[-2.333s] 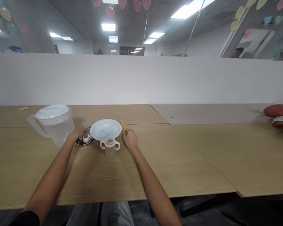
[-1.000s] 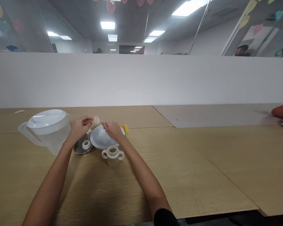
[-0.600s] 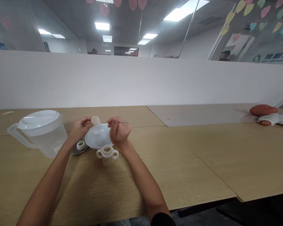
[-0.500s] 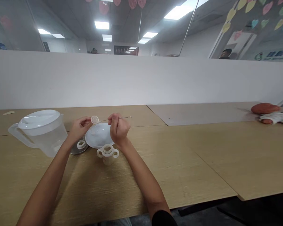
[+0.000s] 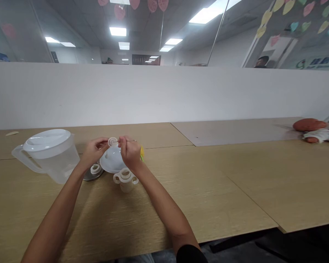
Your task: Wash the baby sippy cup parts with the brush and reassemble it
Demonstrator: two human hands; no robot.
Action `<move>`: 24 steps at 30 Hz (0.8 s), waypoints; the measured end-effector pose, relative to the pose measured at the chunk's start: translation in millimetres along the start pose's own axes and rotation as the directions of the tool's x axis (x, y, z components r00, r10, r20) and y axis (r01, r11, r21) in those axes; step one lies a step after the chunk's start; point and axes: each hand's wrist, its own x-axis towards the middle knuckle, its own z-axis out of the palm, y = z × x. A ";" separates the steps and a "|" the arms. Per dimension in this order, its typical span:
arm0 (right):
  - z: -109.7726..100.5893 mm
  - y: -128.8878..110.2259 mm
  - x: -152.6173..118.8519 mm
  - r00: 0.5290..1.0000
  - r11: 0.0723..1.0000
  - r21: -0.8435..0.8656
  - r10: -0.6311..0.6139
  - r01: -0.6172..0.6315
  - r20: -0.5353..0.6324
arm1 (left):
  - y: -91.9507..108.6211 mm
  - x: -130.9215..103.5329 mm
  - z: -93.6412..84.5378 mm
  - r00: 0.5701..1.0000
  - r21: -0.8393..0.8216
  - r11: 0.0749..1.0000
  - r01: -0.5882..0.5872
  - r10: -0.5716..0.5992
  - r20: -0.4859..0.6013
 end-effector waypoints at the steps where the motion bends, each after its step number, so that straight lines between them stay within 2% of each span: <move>1: 1.0 0.2 0.1 1.000 1.000 -0.001 0.009 -0.009 0.013 | 1.9 -0.3 0.7 1.000 0.016 1.000 -0.025 0.025 0.011; 5: 6.9 3.6 0.9 0.997 0.999 -0.031 0.012 -0.010 0.076 | 11.3 -1.7 5.9 0.991 0.109 0.985 -0.137 0.135 0.019; 7: 9.2 6.4 2.2 0.994 0.999 -0.048 -0.007 0.012 0.113 | 12.8 -1.9 7.7 0.988 0.138 0.979 -0.153 0.152 0.014; 11: 2.1 6.8 10.9 0.982 0.999 -0.028 0.044 -0.040 0.183 | 2.7 -0.1 6.4 0.993 0.129 0.985 -0.113 0.107 0.052; 15: -17.1 -2.2 22.1 0.983 0.987 0.076 0.130 -0.141 0.131 | -9.3 2.0 5.1 0.993 0.125 0.990 -0.072 0.059 0.106; 17: -21.6 -6.6 23.4 0.989 0.989 0.090 0.112 -0.121 0.099 | -9.3 2.0 6.9 0.990 0.109 0.992 -0.067 0.052 0.129; 20: -14.6 -8.0 18.0 0.995 0.998 0.036 0.045 -0.048 0.084 | -3.8 0.7 12.3 0.986 0.096 0.993 -0.075 0.059 0.155; 24: 4.8 0.7 7.4 0.986 0.997 -0.066 -0.031 0.042 0.161 | 1.0 -1.6 18.7 0.974 0.087 0.994 -0.073 0.052 0.221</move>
